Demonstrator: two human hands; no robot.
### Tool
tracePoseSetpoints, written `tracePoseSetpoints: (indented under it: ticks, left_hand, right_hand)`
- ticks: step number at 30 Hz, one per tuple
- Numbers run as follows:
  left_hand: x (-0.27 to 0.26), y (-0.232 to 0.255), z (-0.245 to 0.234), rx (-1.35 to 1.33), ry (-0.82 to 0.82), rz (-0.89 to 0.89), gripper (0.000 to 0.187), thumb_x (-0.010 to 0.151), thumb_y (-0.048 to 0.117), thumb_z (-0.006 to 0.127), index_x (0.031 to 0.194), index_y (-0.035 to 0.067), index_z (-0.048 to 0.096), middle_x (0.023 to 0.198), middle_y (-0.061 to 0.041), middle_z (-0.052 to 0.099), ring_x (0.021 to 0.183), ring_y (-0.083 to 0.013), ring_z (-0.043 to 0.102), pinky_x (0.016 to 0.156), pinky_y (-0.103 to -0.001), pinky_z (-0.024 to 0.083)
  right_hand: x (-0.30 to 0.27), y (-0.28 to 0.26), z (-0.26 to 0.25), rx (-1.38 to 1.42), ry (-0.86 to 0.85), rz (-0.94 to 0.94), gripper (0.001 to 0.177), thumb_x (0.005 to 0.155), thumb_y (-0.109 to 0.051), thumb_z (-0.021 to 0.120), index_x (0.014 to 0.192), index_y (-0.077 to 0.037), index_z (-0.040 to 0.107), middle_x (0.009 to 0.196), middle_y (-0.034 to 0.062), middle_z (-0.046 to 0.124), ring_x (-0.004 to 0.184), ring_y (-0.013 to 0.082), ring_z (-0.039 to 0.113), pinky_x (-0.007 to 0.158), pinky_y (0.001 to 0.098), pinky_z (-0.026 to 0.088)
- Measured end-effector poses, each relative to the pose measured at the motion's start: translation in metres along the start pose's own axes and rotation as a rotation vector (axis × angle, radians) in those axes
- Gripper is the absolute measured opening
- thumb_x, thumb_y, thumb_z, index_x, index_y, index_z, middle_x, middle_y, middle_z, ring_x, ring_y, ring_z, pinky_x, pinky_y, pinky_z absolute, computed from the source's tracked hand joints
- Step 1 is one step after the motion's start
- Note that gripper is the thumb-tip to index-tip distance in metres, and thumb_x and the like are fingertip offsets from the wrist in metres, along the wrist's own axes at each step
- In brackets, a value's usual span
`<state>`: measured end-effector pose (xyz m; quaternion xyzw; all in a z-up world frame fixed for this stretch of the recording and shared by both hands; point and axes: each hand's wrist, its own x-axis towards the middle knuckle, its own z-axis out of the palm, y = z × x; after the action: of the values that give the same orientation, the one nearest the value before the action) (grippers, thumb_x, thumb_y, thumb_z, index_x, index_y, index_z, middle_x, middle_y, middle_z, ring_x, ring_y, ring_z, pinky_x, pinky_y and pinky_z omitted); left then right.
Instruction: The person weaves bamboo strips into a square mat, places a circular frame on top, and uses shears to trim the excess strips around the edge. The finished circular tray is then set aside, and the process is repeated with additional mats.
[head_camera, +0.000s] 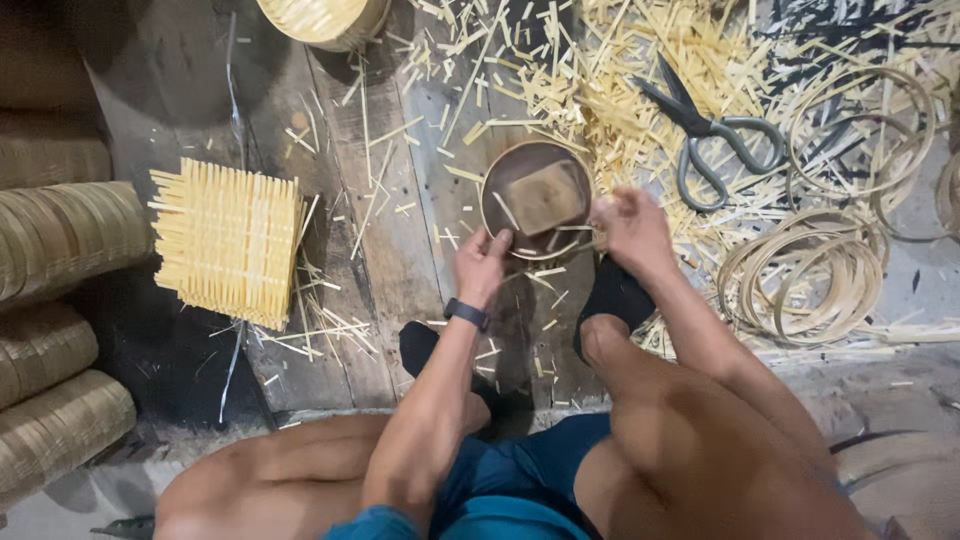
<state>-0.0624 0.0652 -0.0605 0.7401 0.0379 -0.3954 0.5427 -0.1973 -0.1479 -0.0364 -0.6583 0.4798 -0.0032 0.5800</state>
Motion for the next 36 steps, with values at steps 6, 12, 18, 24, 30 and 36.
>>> tracePoseSetpoints:
  ticks: [6, 12, 18, 24, 30, 36]
  left_hand:
    - [-0.022, 0.080, 0.005, 0.142, -0.114, 0.502, 0.043, 0.096, 0.035, 0.069, 0.123, 0.001, 0.067, 0.114, -0.014, 0.072, 0.104, -0.0205, 0.071, 0.090, -0.032, 0.058]
    - [0.015, 0.077, 0.030, 0.460, 0.075, 0.261, 0.055, 0.104, 0.053, 0.049, 0.114, 0.007, 0.078, 0.080, -0.018, 0.068, 0.076, -0.0225, 0.063, 0.069, -0.039, 0.047]
    - [0.071, 0.055, -0.028, 0.391, 0.179, 0.245, 0.057, 0.103, 0.053, 0.055, 0.099, -0.001, 0.074, 0.077, -0.014, 0.069, 0.075, -0.0196, 0.060, 0.071, -0.040, 0.051]
    - [0.042, 0.043, -0.014, 1.011, 0.077, 0.522, 0.034, 0.093, 0.034, 0.069, 0.111, 0.005, 0.069, 0.115, -0.016, 0.069, 0.121, -0.0345, 0.061, 0.111, -0.046, 0.044]
    - [0.011, 0.021, 0.017, 1.097, -0.053, 1.060, 0.044, 0.080, 0.003, 0.063, 0.124, 0.002, 0.065, 0.141, -0.018, 0.064, 0.140, -0.0369, 0.052, 0.116, -0.047, 0.043]
    - [0.111, 0.097, -0.078, 1.053, 0.100, 1.224, 0.045, 0.087, -0.004, 0.061, 0.131, 0.003, 0.066, 0.137, -0.012, 0.065, 0.134, -0.0298, 0.060, 0.107, -0.043, 0.054]
  right_hand:
    - [-0.017, -0.045, 0.014, 0.123, -0.062, -0.207, 0.091, 0.072, -0.037, 0.091, 0.138, 0.002, 0.041, 0.128, 0.0217, 0.056, 0.117, 0.0256, 0.058, 0.099, 0.0370, 0.049]
    - [-0.007, -0.043, 0.019, 0.101, -0.080, -0.132, 0.080, 0.069, -0.038, 0.088, 0.127, -0.003, 0.046, 0.118, 0.0175, 0.058, 0.109, 0.0256, 0.060, 0.094, 0.0359, 0.053]
    - [0.010, -0.052, -0.040, 0.195, -0.018, 0.048, 0.079, 0.072, -0.039, 0.076, 0.137, -0.008, 0.041, 0.128, 0.0190, 0.048, 0.113, 0.0277, 0.059, 0.085, 0.0396, 0.059]
    - [0.047, -0.037, -0.064, -0.670, 0.302, -0.045, 0.096, 0.065, -0.042, 0.090, 0.135, 0.000, 0.040, 0.131, 0.0254, 0.049, 0.124, 0.0424, 0.049, 0.100, 0.0521, 0.046]
    - [0.053, 0.011, -0.055, -0.717, 0.329, -0.105, 0.097, 0.066, -0.044, 0.090, 0.139, -0.001, 0.045, 0.139, 0.0251, 0.049, 0.132, 0.0444, 0.045, 0.105, 0.0571, 0.041]
    - [-0.039, 0.056, -0.069, -0.642, 0.376, -0.307, 0.068, 0.096, -0.036, 0.080, 0.139, 0.008, 0.052, 0.124, 0.0286, 0.054, 0.124, 0.0429, 0.049, 0.106, 0.0554, 0.039]
